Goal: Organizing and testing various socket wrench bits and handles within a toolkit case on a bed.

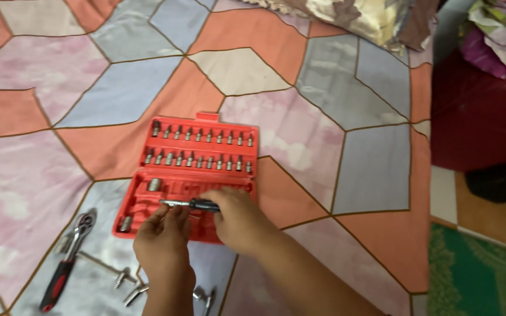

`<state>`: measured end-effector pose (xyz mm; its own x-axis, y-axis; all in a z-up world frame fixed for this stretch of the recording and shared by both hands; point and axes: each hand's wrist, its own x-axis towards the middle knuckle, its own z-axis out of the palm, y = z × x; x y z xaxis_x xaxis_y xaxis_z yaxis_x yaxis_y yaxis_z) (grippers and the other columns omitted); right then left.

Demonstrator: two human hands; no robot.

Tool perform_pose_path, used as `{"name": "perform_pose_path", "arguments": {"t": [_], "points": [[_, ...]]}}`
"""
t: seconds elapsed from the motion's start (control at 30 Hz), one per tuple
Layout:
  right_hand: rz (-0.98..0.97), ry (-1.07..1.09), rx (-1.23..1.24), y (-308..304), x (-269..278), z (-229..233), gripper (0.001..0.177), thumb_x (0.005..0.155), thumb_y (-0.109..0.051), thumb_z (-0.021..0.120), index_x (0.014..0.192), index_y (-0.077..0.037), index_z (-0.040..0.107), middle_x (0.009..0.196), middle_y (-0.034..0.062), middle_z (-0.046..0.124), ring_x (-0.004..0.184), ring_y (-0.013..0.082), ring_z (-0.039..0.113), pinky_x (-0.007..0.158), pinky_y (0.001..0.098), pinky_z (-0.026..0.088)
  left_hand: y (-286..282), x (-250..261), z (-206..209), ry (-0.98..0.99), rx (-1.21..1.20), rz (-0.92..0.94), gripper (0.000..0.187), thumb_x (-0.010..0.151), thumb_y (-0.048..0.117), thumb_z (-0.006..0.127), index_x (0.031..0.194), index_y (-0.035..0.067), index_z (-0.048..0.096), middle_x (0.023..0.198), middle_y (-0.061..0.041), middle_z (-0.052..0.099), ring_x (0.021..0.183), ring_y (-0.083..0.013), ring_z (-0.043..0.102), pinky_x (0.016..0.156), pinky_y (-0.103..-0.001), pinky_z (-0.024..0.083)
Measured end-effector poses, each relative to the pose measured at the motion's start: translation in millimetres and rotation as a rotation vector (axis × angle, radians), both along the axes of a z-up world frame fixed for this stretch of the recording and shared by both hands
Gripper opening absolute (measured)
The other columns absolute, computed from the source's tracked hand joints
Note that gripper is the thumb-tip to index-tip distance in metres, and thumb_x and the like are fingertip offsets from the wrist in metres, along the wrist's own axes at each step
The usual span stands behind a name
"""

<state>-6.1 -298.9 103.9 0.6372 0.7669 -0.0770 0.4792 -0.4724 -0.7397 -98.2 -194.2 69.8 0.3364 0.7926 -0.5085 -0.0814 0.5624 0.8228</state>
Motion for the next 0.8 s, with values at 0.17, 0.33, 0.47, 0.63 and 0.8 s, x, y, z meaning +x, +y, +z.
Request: {"name": "perform_pose_path", "arguments": {"t": [0.17, 0.33, 0.47, 0.63, 0.8], "points": [[-0.081, -0.065, 0.061, -15, 12, -6, 0.049, 0.077, 0.011, 0.057, 0.12, -0.009, 0.069, 0.119, 0.018, 0.067, 0.113, 0.0394, 0.059, 0.099, 0.047, 0.048, -10, 18, -30, 0.059, 0.173, -0.081, 0.025, 0.097, 0.008, 0.059, 0.119, -0.004, 0.062, 0.102, -0.01, 0.072, 0.089, -0.0156, 0.07, 0.076, -0.027, 0.058], [-0.016, -0.031, 0.22, 0, -3, -23, 0.047, 0.078, 0.012, 0.057, 0.12, -0.006, 0.069, 0.116, 0.0173, 0.07, 0.112, 0.0389, 0.063, 0.098, 0.0471, 0.049, -2, 17, -38, 0.056, 0.132, -0.067, 0.031, 0.108, 0.025, 0.056, 0.102, -0.005, 0.063, 0.09, -0.008, 0.068, 0.074, -0.015, 0.06, 0.064, -0.028, 0.051], [0.016, 0.035, 0.378, 30, -25, -17, 0.04, 0.083, 0.002, 0.067, 0.122, -0.004, 0.065, 0.118, 0.0186, 0.068, 0.113, 0.0391, 0.065, 0.097, 0.0456, 0.051, 20, 7, -36, 0.122, 0.182, -0.067, 0.029, 0.106, 0.027, 0.058, 0.099, -0.002, 0.063, 0.085, -0.005, 0.066, 0.072, -0.0134, 0.058, 0.061, -0.03, 0.047], [0.077, 0.081, 0.487, 70, -52, -17, 0.032, 0.091, -0.003, 0.067, 0.123, -0.004, 0.065, 0.113, 0.0182, 0.069, 0.11, 0.0381, 0.067, 0.095, 0.0448, 0.054, 83, -23, -43, 0.128, 0.468, 0.015, 0.028, 0.104, 0.022, 0.052, 0.122, 0.003, 0.062, 0.091, -0.004, 0.069, 0.077, -0.0127, 0.065, 0.066, -0.028, 0.053], [0.076, 0.051, 0.389, 109, -76, -28, 0.023, 0.097, -0.007, 0.063, 0.12, -0.004, 0.067, 0.109, 0.0188, 0.069, 0.105, 0.0393, 0.066, 0.09, 0.0471, 0.053, 163, -75, -46, 0.769, 0.911, -0.13, 0.042, 0.101, 0.01, 0.056, 0.14, -0.005, 0.063, 0.101, -0.022, 0.072, 0.089, -0.0341, 0.071, 0.079, -0.044, 0.053]]}}
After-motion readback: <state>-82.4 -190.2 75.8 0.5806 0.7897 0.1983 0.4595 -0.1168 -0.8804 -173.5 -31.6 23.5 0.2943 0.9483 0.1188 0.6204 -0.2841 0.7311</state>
